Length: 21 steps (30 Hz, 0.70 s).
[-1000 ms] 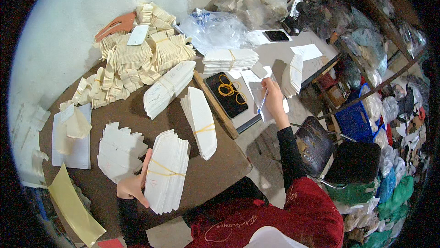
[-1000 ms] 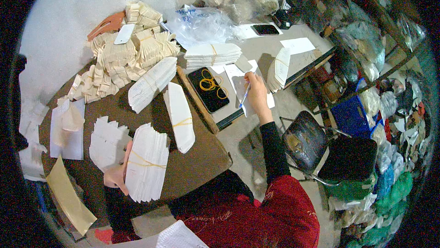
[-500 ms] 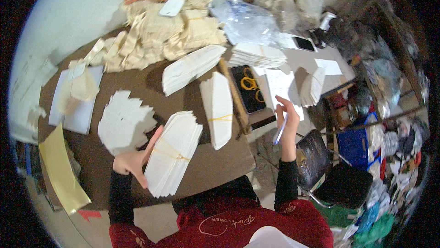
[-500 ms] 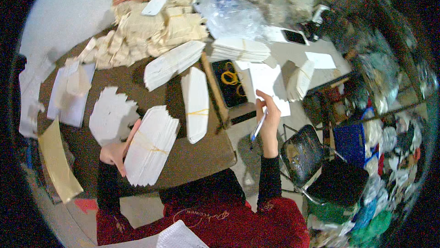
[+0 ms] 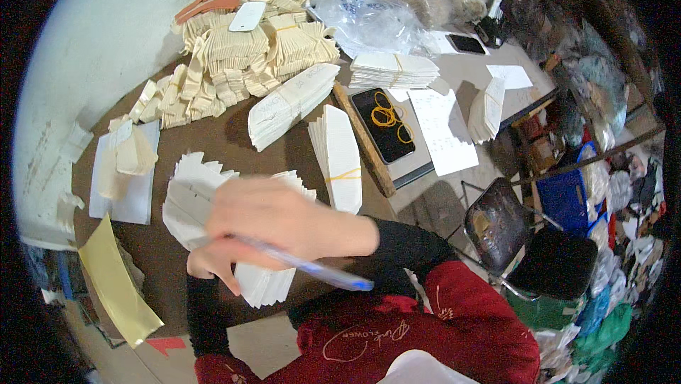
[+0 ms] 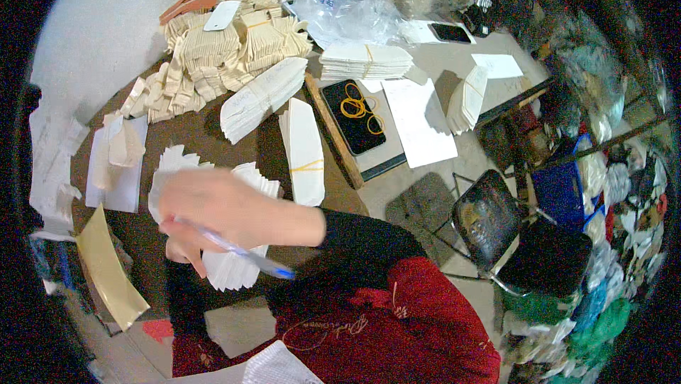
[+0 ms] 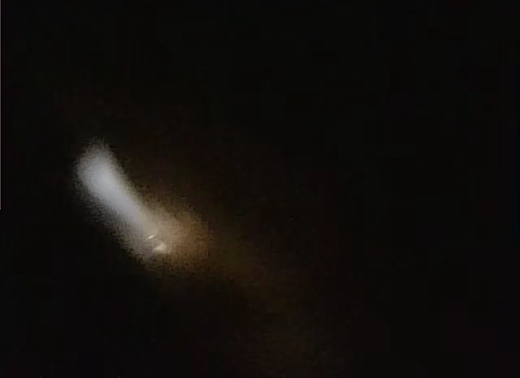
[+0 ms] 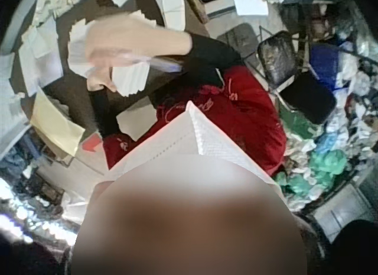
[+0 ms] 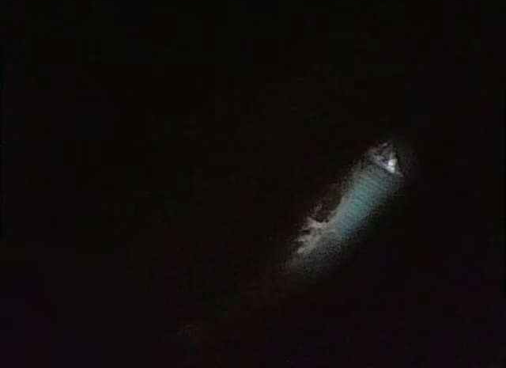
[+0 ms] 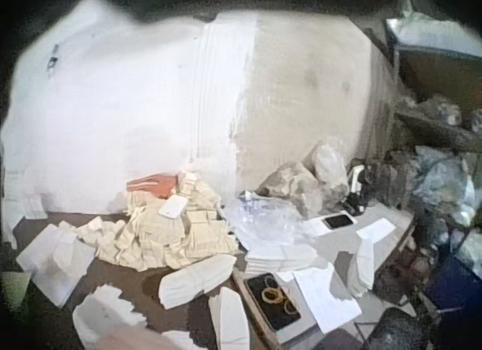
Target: The person stacks white paper pieces on a table, aligns them, and bundles them with rubber bands. The person then writes on the bundles with a pen and hands them to a coworker.
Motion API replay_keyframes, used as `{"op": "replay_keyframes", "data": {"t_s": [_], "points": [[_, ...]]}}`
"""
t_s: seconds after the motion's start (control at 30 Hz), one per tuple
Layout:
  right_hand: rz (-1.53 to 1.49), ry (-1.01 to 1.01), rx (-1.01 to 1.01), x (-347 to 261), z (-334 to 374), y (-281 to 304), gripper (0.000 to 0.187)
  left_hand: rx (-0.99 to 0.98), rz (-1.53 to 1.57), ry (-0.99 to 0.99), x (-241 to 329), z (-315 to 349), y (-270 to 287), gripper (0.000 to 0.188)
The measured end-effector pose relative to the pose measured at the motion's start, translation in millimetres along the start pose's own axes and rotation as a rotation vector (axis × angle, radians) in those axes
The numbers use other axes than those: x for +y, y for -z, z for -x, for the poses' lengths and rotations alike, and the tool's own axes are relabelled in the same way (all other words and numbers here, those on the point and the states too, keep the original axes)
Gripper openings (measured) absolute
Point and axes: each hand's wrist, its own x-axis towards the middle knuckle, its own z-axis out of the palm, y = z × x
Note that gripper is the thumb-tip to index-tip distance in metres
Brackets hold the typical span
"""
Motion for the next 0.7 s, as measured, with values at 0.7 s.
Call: {"op": "replay_keyframes", "data": {"t_s": [0.7], "points": [[-0.392,-0.416,-0.17,24,26,-28,0.013,0.17,-0.251,0.242,9,22,24,0.083]]}}
